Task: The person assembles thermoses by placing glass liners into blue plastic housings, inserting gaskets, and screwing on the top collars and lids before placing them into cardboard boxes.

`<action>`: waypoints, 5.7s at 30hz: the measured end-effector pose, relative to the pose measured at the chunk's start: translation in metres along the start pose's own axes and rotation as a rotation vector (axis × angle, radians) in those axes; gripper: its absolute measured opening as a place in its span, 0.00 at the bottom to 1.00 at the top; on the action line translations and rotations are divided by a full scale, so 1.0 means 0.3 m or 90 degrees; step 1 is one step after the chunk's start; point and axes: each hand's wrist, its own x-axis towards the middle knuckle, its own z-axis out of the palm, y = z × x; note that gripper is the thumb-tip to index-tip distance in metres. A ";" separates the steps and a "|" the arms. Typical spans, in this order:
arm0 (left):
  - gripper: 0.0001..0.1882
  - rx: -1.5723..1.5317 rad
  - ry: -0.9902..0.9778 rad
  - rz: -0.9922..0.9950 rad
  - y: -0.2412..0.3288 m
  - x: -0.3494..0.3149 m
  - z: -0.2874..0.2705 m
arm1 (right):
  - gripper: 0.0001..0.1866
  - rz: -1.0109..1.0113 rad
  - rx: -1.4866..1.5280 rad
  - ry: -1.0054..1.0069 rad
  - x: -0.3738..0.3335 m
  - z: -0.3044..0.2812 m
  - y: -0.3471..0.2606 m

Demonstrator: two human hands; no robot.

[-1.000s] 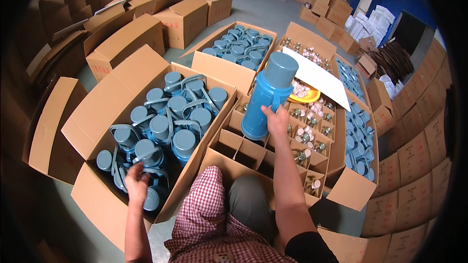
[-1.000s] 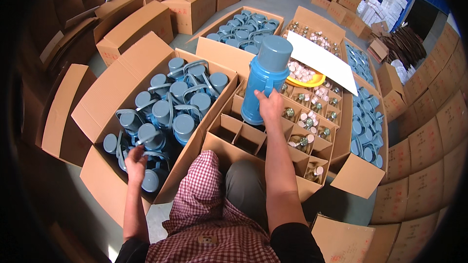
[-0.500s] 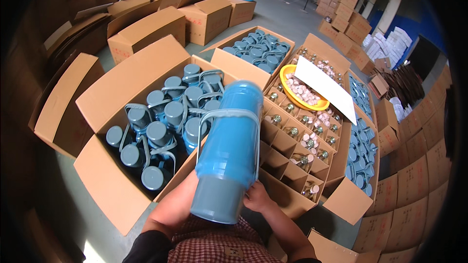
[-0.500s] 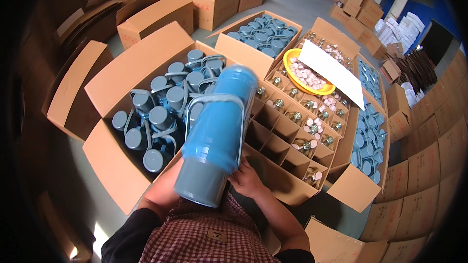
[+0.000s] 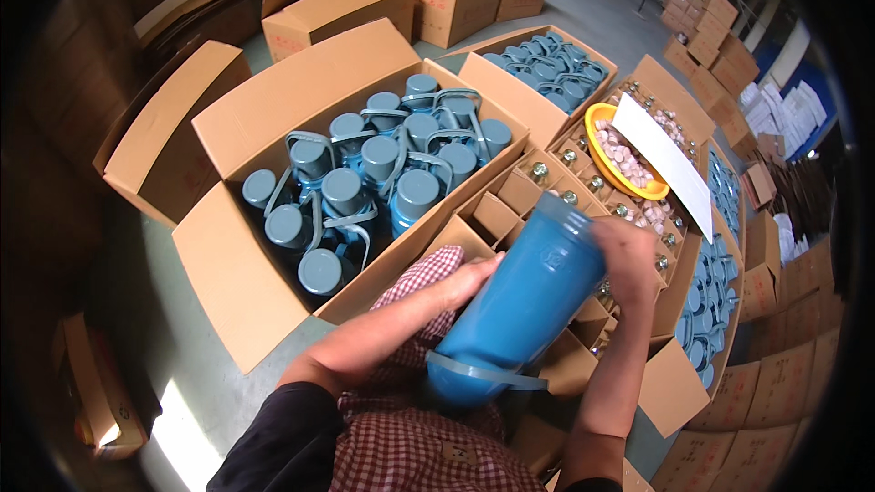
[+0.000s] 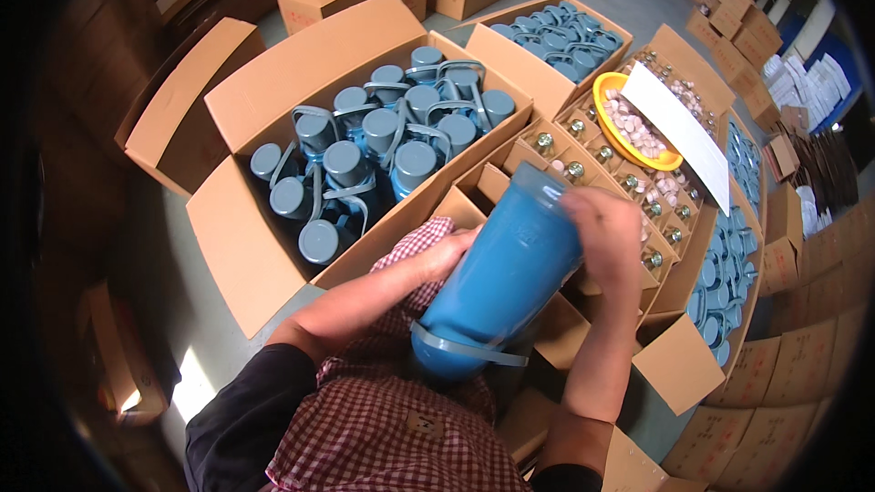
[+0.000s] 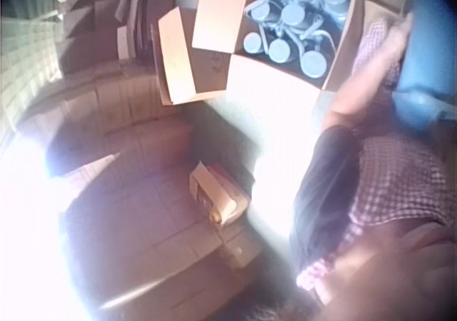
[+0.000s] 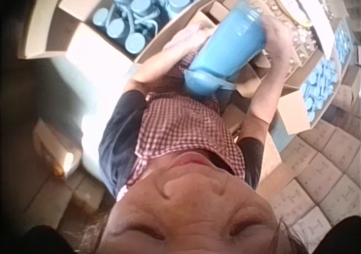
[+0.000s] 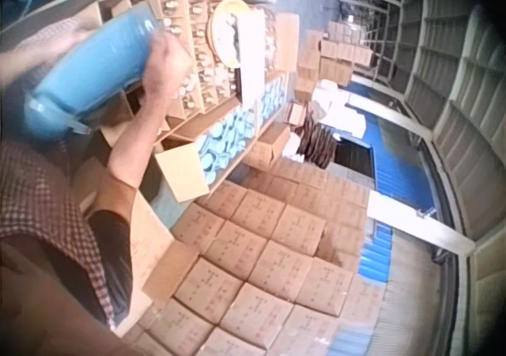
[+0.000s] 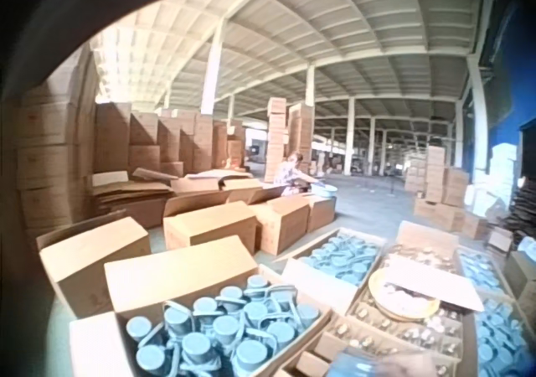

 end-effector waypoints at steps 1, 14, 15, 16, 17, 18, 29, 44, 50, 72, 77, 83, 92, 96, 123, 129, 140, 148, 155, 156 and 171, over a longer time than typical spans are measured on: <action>0.27 0.072 0.002 0.006 0.028 0.014 -0.027 | 0.13 -0.040 -0.048 -0.018 0.019 0.027 -0.013; 0.50 0.159 -0.132 0.379 0.482 0.133 0.017 | 0.25 -0.135 0.551 -0.036 0.131 0.272 0.352; 0.44 0.098 -0.238 0.439 0.530 0.094 0.017 | 0.27 -0.021 0.476 -0.025 0.118 0.292 0.431; 0.42 -0.012 -0.374 0.477 0.555 0.070 -0.019 | 0.32 0.001 0.230 0.012 0.099 0.319 0.467; 0.39 -0.019 -0.343 0.499 0.564 0.073 -0.058 | 0.38 0.017 0.515 0.011 0.103 0.316 0.429; 0.37 -0.025 -0.312 0.520 0.573 0.072 -0.098 | 0.45 -0.035 0.610 0.056 0.114 0.282 0.328; 0.13 0.724 0.038 0.534 0.648 0.160 0.172 | 0.13 0.260 0.501 0.107 0.054 0.291 0.554; 0.28 1.059 -0.093 0.262 0.666 0.327 0.165 | 0.16 0.204 -0.279 -0.251 -0.175 0.153 1.296; 0.23 1.008 -0.059 0.203 0.638 0.376 0.083 | 0.17 0.337 0.218 0.094 -0.092 0.140 1.235; 0.15 0.910 -0.036 0.163 0.680 0.534 -0.186 | 0.16 0.106 -0.442 -0.038 0.783 0.788 1.158; 0.11 0.873 0.007 0.179 0.671 0.575 -0.227 | 0.16 0.176 -0.348 -0.071 0.807 0.793 1.126; 0.10 0.700 0.293 0.234 0.664 0.566 -0.255 | 0.28 0.217 -0.361 -0.144 0.803 0.750 1.106; 0.28 -0.106 0.446 0.080 0.381 0.601 -0.431 | 0.41 0.023 -0.252 -0.004 0.767 0.501 0.791; 0.30 -0.266 0.213 0.039 0.257 0.659 -0.401 | 0.39 -0.199 -0.251 0.028 0.708 0.231 0.357; 0.23 -0.208 -0.073 0.291 0.559 0.192 -0.022 | 0.30 -0.061 0.562 -0.488 0.320 0.068 0.158; 0.14 -0.202 0.366 0.482 0.648 0.179 -0.071 | 0.17 -0.052 0.196 -0.408 0.344 0.036 0.021; 0.21 0.150 0.359 0.712 0.570 0.142 -0.006 | 0.11 -0.068 -0.002 -0.478 0.374 0.038 -0.045; 0.25 0.480 -0.010 0.660 0.564 0.126 0.086 | 0.30 -0.029 0.781 0.136 0.250 0.186 0.183; 0.21 0.487 -0.209 0.659 0.605 0.146 0.090 | 0.27 -0.265 0.790 0.208 0.188 0.291 0.228; 0.22 0.516 -0.229 0.691 0.610 0.147 0.089 | 0.27 -0.270 0.770 0.215 0.181 0.280 0.220; 0.23 0.977 -0.042 0.664 0.592 0.001 0.190 | 0.25 -0.227 0.362 0.302 0.102 0.220 0.093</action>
